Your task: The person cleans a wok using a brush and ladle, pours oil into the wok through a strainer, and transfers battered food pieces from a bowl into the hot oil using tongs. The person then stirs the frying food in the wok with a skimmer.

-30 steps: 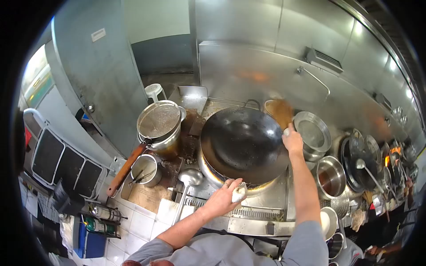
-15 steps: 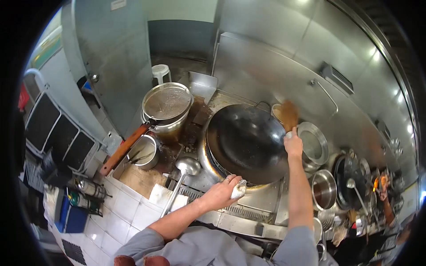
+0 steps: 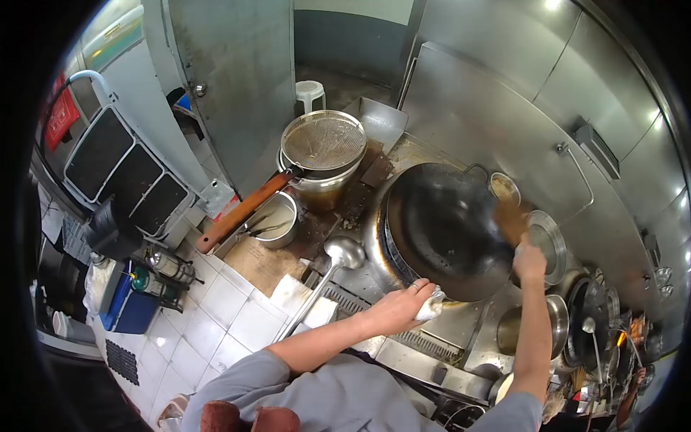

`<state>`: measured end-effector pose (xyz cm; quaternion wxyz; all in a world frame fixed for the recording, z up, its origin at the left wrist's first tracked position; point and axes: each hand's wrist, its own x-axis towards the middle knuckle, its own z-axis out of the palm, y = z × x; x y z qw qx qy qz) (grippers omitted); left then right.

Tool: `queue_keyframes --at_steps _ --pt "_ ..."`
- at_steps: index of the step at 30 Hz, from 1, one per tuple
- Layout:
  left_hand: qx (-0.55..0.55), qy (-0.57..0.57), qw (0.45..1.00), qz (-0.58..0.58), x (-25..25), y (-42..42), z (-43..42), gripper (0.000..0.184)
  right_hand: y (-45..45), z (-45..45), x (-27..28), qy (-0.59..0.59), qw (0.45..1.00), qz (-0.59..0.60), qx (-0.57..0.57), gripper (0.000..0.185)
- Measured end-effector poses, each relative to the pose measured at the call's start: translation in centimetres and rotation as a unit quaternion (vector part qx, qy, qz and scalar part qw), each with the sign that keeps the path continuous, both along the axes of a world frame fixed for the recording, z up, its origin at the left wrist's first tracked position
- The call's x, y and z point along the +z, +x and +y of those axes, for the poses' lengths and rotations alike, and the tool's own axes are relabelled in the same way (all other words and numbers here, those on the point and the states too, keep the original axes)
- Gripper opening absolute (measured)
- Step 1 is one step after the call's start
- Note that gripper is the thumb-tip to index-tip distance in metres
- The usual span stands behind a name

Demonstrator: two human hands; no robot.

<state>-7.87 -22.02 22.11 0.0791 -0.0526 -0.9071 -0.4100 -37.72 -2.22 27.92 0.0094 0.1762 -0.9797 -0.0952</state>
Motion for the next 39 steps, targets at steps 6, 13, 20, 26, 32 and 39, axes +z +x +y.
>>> queue_keyframes --at_steps 6,13,20,26,32,39 --pt "0.005 -0.033 0.999 -0.004 -0.2 -0.6 0.5 0.067 2.6 -5.9 -5.2 -0.164 0.981 -0.105 0.006 0.067" --pt "-0.023 -0.042 0.999 0.004 -0.2 -0.2 0.4 0.068 1.4 0.9 -3.4 -0.046 0.923 -0.310 0.222 0.071" --pt "-0.025 -0.048 0.998 -0.021 0.1 0.0 0.7 0.074 -0.9 -2.3 -4.5 -0.160 0.987 0.013 -0.030 0.059" --pt "-0.041 -0.077 0.996 -0.032 0.1 -0.4 0.2 0.079 9.0 -0.9 -0.5 -0.166 0.877 -0.391 0.224 0.062" --pt "-0.056 -0.088 0.994 -0.035 0.7 -0.3 0.1 0.082 1.3 3.1 1.3 -0.049 0.996 0.071 -0.018 0.061" --pt "-0.058 -0.110 0.992 -0.033 0.5 -0.3 0.3 0.091 5.6 -2.0 -6.9 -0.133 0.932 -0.274 0.197 0.067"
